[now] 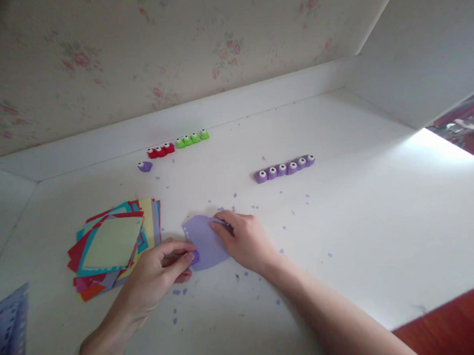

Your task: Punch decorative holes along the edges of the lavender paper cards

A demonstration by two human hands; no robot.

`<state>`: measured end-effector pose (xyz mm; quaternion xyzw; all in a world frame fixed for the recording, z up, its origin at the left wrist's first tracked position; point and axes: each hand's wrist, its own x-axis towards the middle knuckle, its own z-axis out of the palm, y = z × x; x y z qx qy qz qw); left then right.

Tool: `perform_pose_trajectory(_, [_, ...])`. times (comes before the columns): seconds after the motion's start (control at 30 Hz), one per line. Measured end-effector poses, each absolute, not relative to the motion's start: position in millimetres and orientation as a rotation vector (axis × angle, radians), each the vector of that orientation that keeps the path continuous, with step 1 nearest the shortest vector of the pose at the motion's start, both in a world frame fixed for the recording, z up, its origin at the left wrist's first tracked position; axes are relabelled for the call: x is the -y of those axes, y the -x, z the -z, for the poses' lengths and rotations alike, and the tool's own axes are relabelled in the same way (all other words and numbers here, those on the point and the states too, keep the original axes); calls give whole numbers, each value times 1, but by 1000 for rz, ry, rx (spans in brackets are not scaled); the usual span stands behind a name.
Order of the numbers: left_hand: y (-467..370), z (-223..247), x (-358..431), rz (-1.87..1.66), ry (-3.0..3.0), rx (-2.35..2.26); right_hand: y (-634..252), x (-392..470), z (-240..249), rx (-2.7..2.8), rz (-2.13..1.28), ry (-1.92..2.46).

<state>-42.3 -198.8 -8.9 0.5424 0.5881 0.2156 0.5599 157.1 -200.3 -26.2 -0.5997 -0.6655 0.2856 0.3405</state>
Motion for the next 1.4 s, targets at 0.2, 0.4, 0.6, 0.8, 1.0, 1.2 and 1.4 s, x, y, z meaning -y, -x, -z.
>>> perform_pose_trajectory(0.2, [44, 9, 196, -588, -1301, -1296, -157, 200, 27, 1723, -761, 1559])
perform_pose_trajectory(0.4, [50, 5, 204, -538, -1214, -1320, -157, 200, 26, 1749, -743, 1580])
perform_pose_trajectory(0.6, [65, 3, 213, -596, -1313, -1322, -157, 199, 26, 1753, -731, 1570])
perform_pose_trajectory(0.8, [92, 8, 226, -645, -1457, -1453, -159, 199, 26, 1750, -742, 1588])
perform_pose_trajectory(1.0, [96, 22, 246, -609, -1912, -1712, -156, 200, 33, 1683, -723, 1590])
perform_pose_trajectory(1.2, [88, 24, 255, -759, -2050, -1628, -153, 213, 19, 1826, -446, 1377])
perform_pose_trajectory(1.4, [74, 14, 258, -868, -2042, -1405, -134, 242, -7, 2083, -889, 920])
